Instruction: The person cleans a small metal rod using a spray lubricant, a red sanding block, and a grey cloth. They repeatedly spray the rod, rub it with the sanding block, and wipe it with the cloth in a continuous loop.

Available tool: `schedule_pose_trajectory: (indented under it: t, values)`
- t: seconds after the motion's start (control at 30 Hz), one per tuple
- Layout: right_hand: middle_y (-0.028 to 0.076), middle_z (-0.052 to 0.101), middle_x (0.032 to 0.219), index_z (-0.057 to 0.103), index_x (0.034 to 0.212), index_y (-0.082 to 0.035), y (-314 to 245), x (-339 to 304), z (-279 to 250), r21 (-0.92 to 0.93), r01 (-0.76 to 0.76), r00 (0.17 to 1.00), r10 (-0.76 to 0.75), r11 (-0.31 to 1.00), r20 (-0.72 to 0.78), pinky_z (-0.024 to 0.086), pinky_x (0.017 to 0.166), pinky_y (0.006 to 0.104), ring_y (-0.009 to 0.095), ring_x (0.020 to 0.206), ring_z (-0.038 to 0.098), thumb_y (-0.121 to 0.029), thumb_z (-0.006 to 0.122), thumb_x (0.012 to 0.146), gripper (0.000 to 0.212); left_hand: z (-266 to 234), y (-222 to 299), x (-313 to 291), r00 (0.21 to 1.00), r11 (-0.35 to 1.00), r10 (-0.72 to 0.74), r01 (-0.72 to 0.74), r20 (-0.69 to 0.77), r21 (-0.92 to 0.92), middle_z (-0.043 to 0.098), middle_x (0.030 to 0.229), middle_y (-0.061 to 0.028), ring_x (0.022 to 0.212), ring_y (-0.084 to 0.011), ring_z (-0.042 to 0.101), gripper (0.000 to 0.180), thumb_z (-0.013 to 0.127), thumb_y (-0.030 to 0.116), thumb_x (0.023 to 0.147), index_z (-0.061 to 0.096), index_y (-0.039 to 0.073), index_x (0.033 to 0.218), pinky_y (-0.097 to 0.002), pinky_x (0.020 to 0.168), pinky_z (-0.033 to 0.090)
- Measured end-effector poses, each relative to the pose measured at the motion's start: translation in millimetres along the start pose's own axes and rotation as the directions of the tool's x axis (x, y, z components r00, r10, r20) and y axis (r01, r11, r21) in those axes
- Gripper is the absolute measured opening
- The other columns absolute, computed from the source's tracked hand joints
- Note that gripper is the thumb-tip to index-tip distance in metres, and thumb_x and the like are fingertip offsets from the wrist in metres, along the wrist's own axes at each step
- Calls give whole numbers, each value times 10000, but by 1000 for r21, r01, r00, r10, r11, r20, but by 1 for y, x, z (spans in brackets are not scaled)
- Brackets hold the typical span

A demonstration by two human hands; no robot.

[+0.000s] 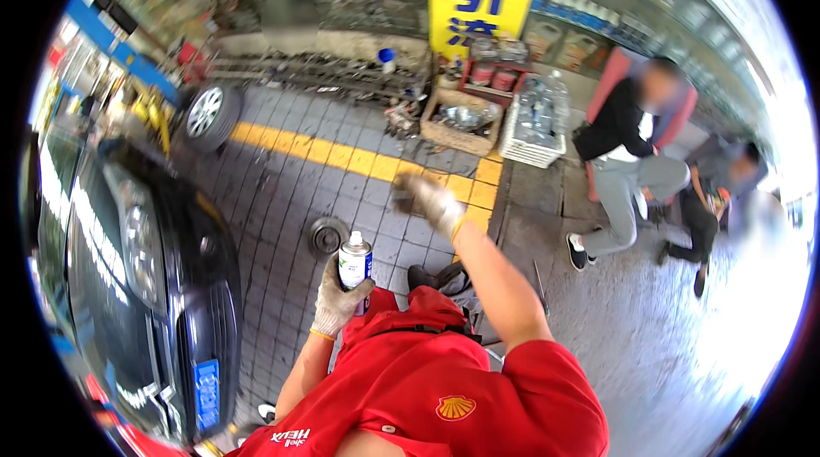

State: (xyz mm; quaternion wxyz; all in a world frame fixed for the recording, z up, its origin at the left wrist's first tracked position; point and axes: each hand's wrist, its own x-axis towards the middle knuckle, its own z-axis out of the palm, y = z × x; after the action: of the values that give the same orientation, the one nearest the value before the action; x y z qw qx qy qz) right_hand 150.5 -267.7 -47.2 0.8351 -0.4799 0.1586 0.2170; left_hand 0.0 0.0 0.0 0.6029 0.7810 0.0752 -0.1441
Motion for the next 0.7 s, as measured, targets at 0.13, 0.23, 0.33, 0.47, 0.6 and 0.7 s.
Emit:
schedule_pose_trajectory:
  t: [0.13, 0.23, 0.33, 0.47, 0.6, 0.7]
  values:
    - [139, 697, 1383, 538, 1541, 21, 61, -107, -39, -418, 209, 974, -225, 884, 12, 571, 1045, 385, 204, 1211, 668, -362, 709, 1075, 627, 53, 18, 55, 967, 985, 96, -127, 238, 119, 739, 1249, -171, 1139, -257, 729, 797, 908, 262, 772, 572, -12, 1441, -408, 997, 580]
    - [168, 626, 1502, 461, 1598, 4, 89, -92, -20, -468, 257, 924, -356, 846, -136, 435, 1195, 394, 247, 1362, 585, -431, 765, 1010, 793, 83, -2, 131, 814, 947, 295, -318, 500, -41, 743, 1268, -201, 1153, -317, 747, 801, 944, 316, 762, 591, 12, 1412, -437, 979, 601]
    - [148, 670, 1432, 500, 1567, -25, 95, -108, 14, -270, 159, 798, -285, 950, -531, 482, 1136, 384, 224, 1310, 619, -521, 879, 869, 936, 85, 25, 133, 647, 762, 363, -620, 671, 185, 693, 1347, -224, 1186, -374, 729, 864, 915, 287, 804, 513, 23, 1521, -434, 1004, 597]
    - [86, 692, 1318, 503, 1541, -27, 142, -136, 52, -41, 434, 548, -299, 900, -781, 534, 1056, 351, 174, 1184, 656, -416, 828, 953, 777, 73, 10, 146, 268, 864, 231, -499, 935, -71, 638, 1360, -240, 1232, -374, 678, 775, 845, 280, 914, 502, -18, 1542, -440, 1027, 562]
    - [104, 684, 1355, 520, 1523, -24, 164, -144, 105, 0, 497, 356, -205, 868, -912, 513, 1102, 377, 189, 1234, 649, -413, 849, 946, 769, 71, -1, 170, 128, 956, -31, -287, 991, 67, 736, 1208, -169, 1111, -266, 722, 494, 799, 247, 992, 647, -21, 1378, -367, 980, 584]
    - [99, 696, 1338, 572, 1483, -47, 167, -137, 125, 39, 615, 243, -143, 788, -959, 526, 1078, 376, 180, 1206, 659, -390, 841, 958, 682, 92, 16, 181, -34, 963, -179, -210, 983, 168, 760, 1165, -109, 1056, -144, 701, 355, 785, 203, 1011, 701, -9, 1283, -312, 915, 589]
